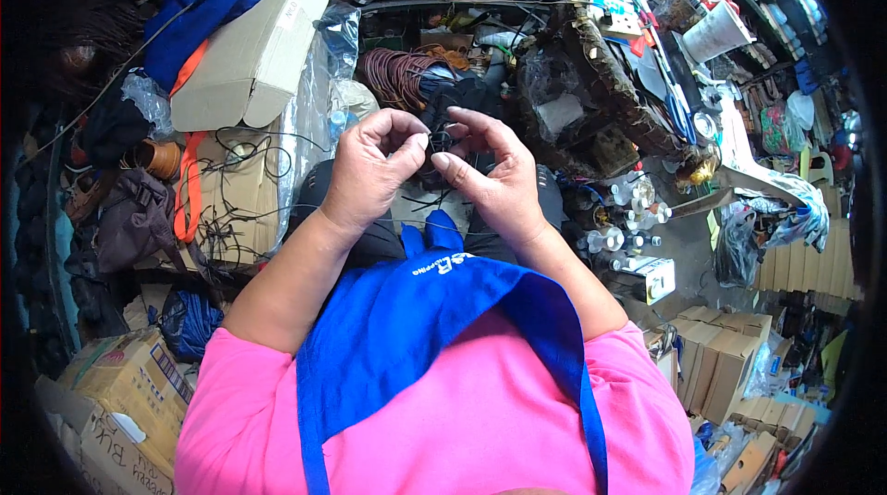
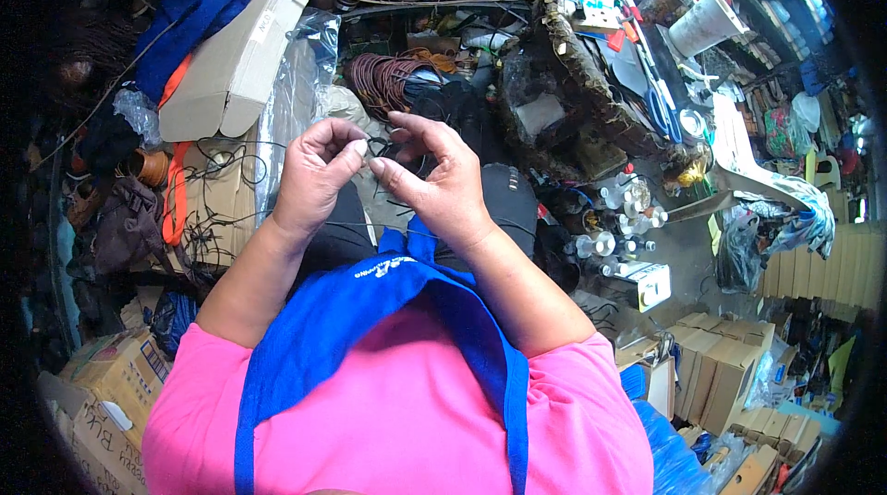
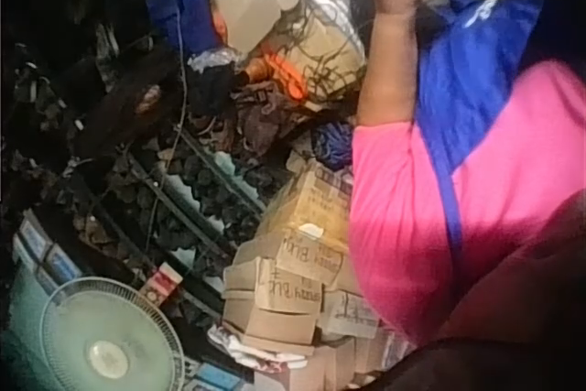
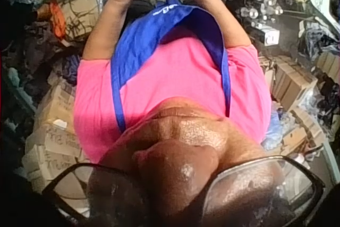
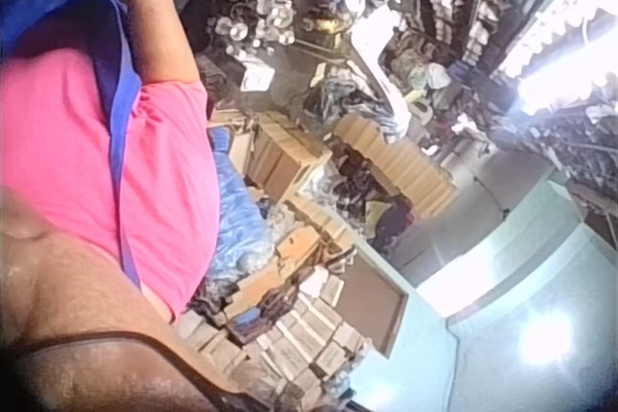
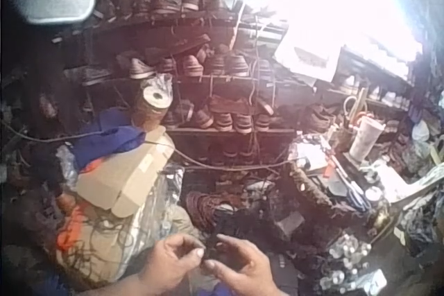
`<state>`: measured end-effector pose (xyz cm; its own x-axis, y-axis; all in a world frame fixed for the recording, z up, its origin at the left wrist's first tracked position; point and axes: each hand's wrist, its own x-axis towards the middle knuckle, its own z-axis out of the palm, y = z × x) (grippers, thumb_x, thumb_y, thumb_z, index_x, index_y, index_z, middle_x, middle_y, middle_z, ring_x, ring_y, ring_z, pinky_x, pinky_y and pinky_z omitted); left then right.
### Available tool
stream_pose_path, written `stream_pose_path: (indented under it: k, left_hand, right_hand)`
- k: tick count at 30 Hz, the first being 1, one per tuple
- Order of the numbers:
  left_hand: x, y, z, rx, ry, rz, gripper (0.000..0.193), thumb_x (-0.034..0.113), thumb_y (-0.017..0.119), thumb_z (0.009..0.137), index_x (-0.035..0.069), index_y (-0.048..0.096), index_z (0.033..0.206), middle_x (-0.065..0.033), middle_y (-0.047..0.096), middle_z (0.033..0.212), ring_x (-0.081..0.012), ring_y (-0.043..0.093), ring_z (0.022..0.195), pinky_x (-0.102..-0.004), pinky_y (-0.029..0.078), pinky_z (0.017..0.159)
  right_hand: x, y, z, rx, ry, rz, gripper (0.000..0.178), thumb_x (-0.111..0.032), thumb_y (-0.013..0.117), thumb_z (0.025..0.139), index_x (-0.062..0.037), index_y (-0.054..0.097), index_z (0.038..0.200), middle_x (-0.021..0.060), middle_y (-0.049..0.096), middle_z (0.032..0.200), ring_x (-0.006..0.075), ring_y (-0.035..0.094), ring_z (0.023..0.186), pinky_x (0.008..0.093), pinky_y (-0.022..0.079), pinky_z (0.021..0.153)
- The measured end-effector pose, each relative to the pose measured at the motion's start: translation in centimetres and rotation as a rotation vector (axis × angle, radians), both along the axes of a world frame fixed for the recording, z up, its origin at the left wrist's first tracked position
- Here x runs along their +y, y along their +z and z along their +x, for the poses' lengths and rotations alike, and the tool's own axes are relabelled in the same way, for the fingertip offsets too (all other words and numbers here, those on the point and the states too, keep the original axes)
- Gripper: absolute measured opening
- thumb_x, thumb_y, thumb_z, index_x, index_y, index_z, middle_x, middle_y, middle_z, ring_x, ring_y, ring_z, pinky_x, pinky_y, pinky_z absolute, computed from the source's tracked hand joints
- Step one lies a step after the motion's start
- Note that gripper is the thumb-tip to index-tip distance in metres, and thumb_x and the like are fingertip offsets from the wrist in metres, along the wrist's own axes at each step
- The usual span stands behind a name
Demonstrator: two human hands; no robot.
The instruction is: Manually stitching or repairing a shoe component using a needle and thread.
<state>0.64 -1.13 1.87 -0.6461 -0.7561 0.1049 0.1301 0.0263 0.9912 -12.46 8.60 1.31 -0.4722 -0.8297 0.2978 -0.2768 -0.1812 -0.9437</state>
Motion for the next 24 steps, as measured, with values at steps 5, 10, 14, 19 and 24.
stream_pose_path:
  k: [5, 10, 14, 19, 24]
  left_hand:
    - [-0.04, 0.10, 0.00, 0.049, -0.045, 0.109, 0.005, 0.004, 0.060, 0.083, 0.002, 0.060, 0.088, 0.0013, 0.060, 0.078, -0.0027, 0.054, 0.070, -0.0183, 0.045, 0.064]
    - [0.04, 0.10, -0.14, -0.008, -0.034, 0.085, 0.004, 0.004, 0.060, 0.083, 0.001, 0.060, 0.087, 0.0013, 0.059, 0.077, -0.0026, 0.054, 0.069, -0.0179, 0.045, 0.063]
    - [0.04, 0.00, -0.23, -0.007, -0.024, 0.102, 0.004, 0.004, 0.061, 0.083, 0.001, 0.060, 0.086, 0.0014, 0.060, 0.077, -0.0028, 0.054, 0.069, -0.0179, 0.045, 0.063]
    - [-0.37, -0.19, -0.04, -0.024, -0.072, 0.125, 0.009, 0.005, 0.059, 0.084, 0.001, 0.061, 0.091, -0.0007, 0.062, 0.082, -0.0048, 0.055, 0.073, -0.0193, 0.044, 0.068]
    - [-0.42, -0.29, -0.02, 0.028, -0.090, 0.176, 0.016, 0.006, 0.059, 0.084, 0.000, 0.063, 0.098, -0.0053, 0.064, 0.087, -0.0093, 0.058, 0.078, -0.0229, 0.046, 0.074]
  right_hand:
    - [0.03, 0.36, 0.38, -0.343, 0.144, 0.115, 0.027, -0.010, 0.070, 0.078, -0.0017, 0.061, 0.103, 0.0016, 0.063, 0.080, 0.0044, 0.055, 0.069, 0.0195, 0.047, 0.062]
    - [-0.06, 0.13, 0.16, -0.365, 0.164, 0.183, 0.011, -0.010, 0.067, 0.082, -0.0012, 0.062, 0.087, -0.0017, 0.060, 0.071, 0.0026, 0.051, 0.062, 0.0178, 0.042, 0.054]
    - [-0.15, 0.06, 0.15, -0.387, 0.159, 0.192, 0.010, -0.010, 0.067, 0.082, -0.0015, 0.061, 0.085, -0.0023, 0.059, 0.071, 0.0021, 0.049, 0.061, 0.0183, 0.040, 0.052]
    - [-0.22, -0.13, -0.10, -0.456, 0.182, 0.197, 0.010, -0.010, 0.066, 0.083, -0.0020, 0.061, 0.087, -0.0024, 0.059, 0.072, 0.0019, 0.049, 0.062, 0.0175, 0.040, 0.053]
    - [-0.29, -0.36, -0.22, -0.529, 0.205, 0.165, 0.010, -0.010, 0.066, 0.083, -0.0020, 0.061, 0.087, -0.0025, 0.059, 0.071, 0.0020, 0.048, 0.060, 0.0176, 0.039, 0.052]
